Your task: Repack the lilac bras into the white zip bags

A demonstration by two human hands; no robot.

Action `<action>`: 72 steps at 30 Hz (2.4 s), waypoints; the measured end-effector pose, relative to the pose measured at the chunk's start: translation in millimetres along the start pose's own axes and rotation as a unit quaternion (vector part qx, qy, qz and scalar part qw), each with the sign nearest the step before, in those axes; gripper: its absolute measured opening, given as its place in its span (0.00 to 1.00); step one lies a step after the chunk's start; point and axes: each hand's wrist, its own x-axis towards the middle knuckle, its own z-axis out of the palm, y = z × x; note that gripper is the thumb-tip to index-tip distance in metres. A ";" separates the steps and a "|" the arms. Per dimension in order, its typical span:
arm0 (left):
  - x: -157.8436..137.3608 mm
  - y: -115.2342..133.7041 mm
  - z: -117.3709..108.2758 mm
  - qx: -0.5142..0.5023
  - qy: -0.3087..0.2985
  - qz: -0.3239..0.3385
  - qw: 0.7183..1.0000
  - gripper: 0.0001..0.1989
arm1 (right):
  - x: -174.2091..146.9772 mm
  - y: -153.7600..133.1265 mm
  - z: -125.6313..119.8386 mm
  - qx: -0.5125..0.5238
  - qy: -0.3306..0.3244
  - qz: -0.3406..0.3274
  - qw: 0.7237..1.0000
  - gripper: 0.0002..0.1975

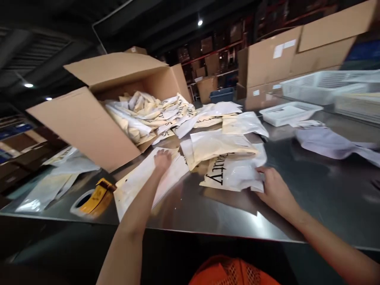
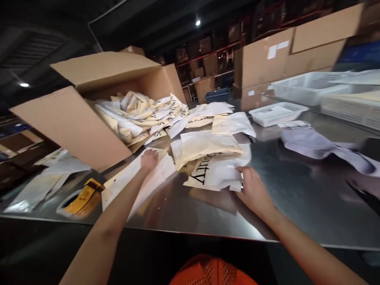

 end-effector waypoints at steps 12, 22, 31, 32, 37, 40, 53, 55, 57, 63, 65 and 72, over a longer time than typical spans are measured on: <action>-214.9 105.0 51.1 -0.594 -0.228 0.035 0.771 0.29 | -21.9 -52.4 -12.9 0.078 0.035 -0.346 0.934 0.15; -241.6 61.5 54.7 -0.758 -0.220 -0.226 0.571 0.30 | -42.9 -152.6 -25.5 0.104 0.073 -0.455 0.882 0.13; -240.7 -2.6 44.3 -0.843 -0.151 -0.385 0.345 0.24 | -23.1 -51.2 -33.8 -0.056 0.112 -0.322 0.939 0.12; -239.3 -10.2 44.2 -0.843 -0.141 -0.405 0.324 0.23 | -22.6 -32.5 -42.3 -0.081 0.120 -0.299 0.943 0.11; -239.0 -20.1 58.4 -0.818 -0.056 -0.444 0.361 0.18 | -50.9 -1.8 -79.9 -0.100 0.093 -0.239 0.961 0.10; -247.9 -8.8 72.6 -0.777 -0.058 -0.391 0.490 0.23 | -76.2 -26.0 -87.0 0.048 -0.005 -0.226 0.973 0.06; -256.4 35.8 65.9 -0.631 -0.049 -0.260 0.729 0.15 | -6.4 -72.7 -71.2 0.165 -0.177 -0.237 0.941 0.32; -254.2 39.8 56.4 -0.606 -0.045 -0.223 0.762 0.14 | -13.6 -92.5 -67.1 0.105 -0.118 -0.310 0.937 0.27; -251.1 44.4 49.2 -0.593 -0.051 -0.191 0.780 0.14 | -14.8 -104.9 -62.1 0.068 -0.045 -0.335 0.939 0.13; -250.7 47.3 39.1 -0.525 -0.029 -0.158 0.836 0.16 | 19.8 -99.9 -71.1 0.128 0.056 -0.208 0.968 0.06; -251.8 45.7 35.5 -0.505 0.000 -0.146 0.850 0.17 | 18.8 -104.5 -74.7 0.054 0.139 -0.203 0.968 0.06; -210.4 43.6 -1.9 -0.509 0.109 -0.029 0.853 0.15 | -1.5 -137.7 -52.8 0.101 -0.148 -0.274 0.945 0.33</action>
